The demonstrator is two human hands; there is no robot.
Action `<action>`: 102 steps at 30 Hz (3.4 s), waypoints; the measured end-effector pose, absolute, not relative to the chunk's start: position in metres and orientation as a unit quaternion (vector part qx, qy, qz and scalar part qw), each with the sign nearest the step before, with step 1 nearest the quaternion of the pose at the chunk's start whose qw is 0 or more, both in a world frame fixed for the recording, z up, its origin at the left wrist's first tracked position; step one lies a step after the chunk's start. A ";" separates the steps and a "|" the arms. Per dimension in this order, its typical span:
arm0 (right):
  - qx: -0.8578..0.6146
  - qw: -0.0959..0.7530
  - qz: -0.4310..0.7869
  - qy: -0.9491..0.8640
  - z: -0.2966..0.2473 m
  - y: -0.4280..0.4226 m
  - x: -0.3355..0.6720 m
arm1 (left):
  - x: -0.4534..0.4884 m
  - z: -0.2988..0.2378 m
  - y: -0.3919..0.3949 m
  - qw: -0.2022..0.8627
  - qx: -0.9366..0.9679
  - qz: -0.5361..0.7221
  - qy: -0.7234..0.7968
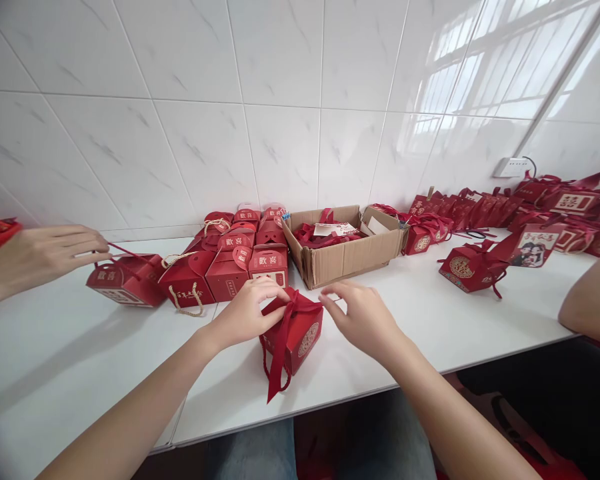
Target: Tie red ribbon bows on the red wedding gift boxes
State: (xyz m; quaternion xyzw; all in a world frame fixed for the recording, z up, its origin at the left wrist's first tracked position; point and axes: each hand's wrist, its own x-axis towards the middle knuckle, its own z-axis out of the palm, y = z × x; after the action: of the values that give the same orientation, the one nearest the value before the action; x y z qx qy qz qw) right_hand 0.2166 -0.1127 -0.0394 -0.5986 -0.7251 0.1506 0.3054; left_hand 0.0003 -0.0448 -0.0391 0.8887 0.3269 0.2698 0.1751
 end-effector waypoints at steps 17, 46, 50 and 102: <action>-0.502 0.323 0.411 -0.689 -0.034 -0.068 0.201 | -0.006 -0.020 -0.043 0.245 0.873 0.230 0.352; -0.492 0.222 0.126 -0.832 -0.041 -0.133 0.180 | -0.012 -0.031 -0.029 0.256 0.872 0.184 0.374; -0.446 0.220 0.123 -0.859 -0.035 -0.136 0.191 | -0.012 -0.032 -0.029 0.255 0.870 0.197 0.374; -0.424 0.234 0.281 -0.829 -0.036 -0.061 0.198 | -0.003 -0.062 -0.032 0.354 0.808 0.303 0.361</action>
State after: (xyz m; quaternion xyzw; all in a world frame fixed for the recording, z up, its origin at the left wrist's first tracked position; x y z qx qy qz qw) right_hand 0.1982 -0.0614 -0.0360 -0.4238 -0.8288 0.2807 0.2340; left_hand -0.0028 -0.0317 -0.0623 0.8080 0.3612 0.3026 0.3536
